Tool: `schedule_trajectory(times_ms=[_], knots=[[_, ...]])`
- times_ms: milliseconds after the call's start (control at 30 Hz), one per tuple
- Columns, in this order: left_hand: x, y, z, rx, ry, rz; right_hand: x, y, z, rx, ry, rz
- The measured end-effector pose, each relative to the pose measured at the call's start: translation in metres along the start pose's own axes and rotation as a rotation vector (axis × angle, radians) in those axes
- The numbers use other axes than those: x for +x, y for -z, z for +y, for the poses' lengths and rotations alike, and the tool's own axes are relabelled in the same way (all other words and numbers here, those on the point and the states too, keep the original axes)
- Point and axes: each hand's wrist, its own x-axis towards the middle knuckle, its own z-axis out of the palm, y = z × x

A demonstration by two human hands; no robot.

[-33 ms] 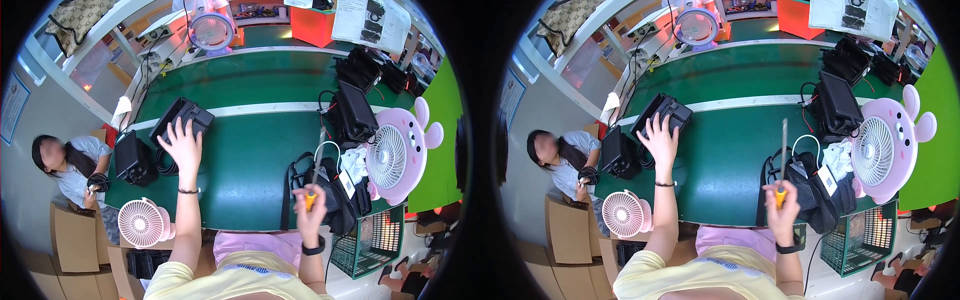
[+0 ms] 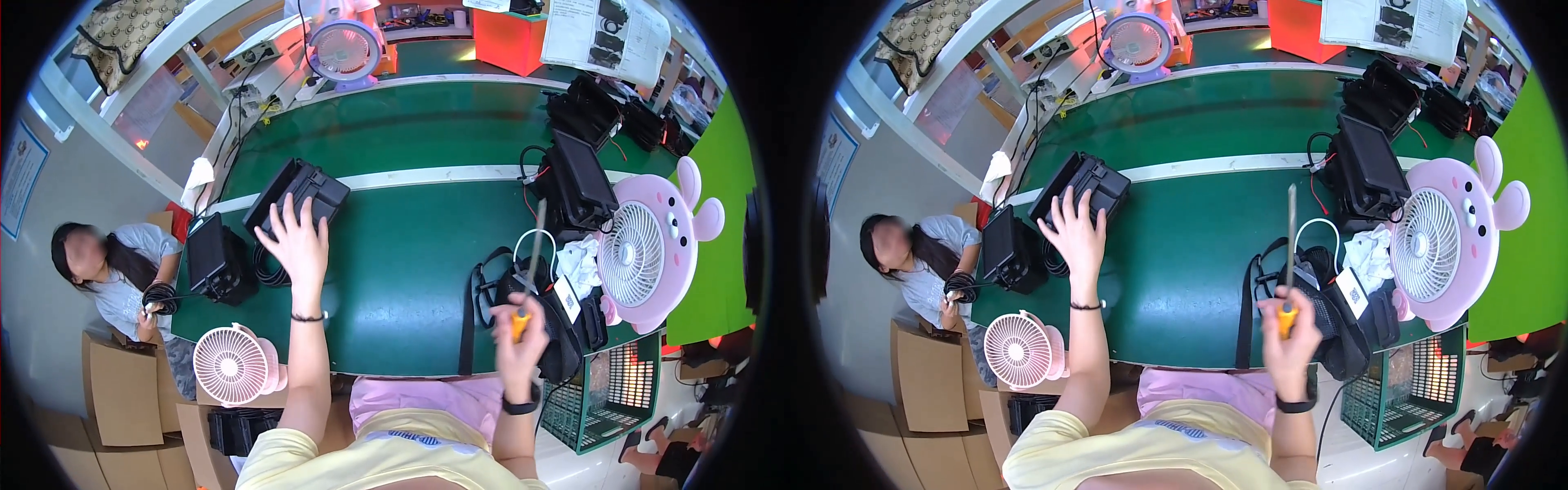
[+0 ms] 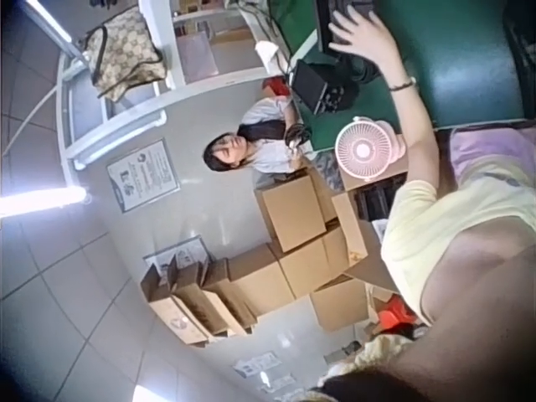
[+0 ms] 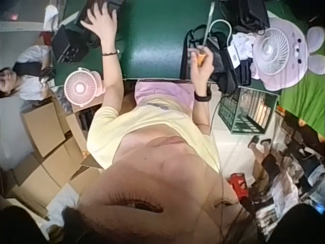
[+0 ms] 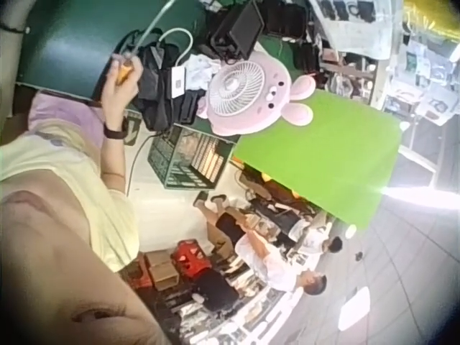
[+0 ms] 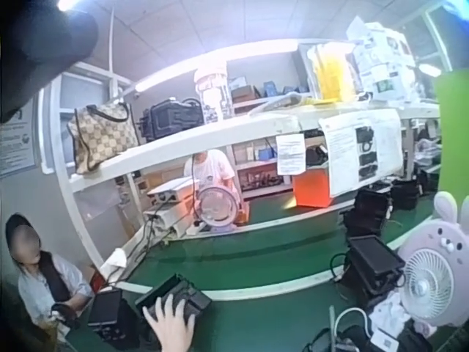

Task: Assembling components inside a plastic electronics enclosure and closing the lid.

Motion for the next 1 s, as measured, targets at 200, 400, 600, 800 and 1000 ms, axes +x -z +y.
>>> schedule_trajectory(times_ms=[200, 400, 600, 800, 1000], knots=[[-0.049, 0.044, 0.02, -0.472, -0.054, -0.027, 0.086, 0.061, -0.03, -0.645, 0.212, 0.303], [-0.119, 0.068, 0.077, -1.098, -0.304, -0.318, 0.17, 0.069, 0.019, -0.991, 0.337, 0.282], [-0.155, 0.076, 0.095, -1.161, -0.46, -0.477, 0.162, 0.067, 0.036, -1.004, 0.272, 0.171], [-0.152, 0.078, 0.115, -1.239, -0.517, -0.428, 0.171, 0.079, 0.041, -0.984, 0.273, 0.154], [-0.152, 0.086, 0.151, -1.221, -0.617, -0.444, 0.185, 0.07, 0.05, -1.065, 0.416, 0.205]])
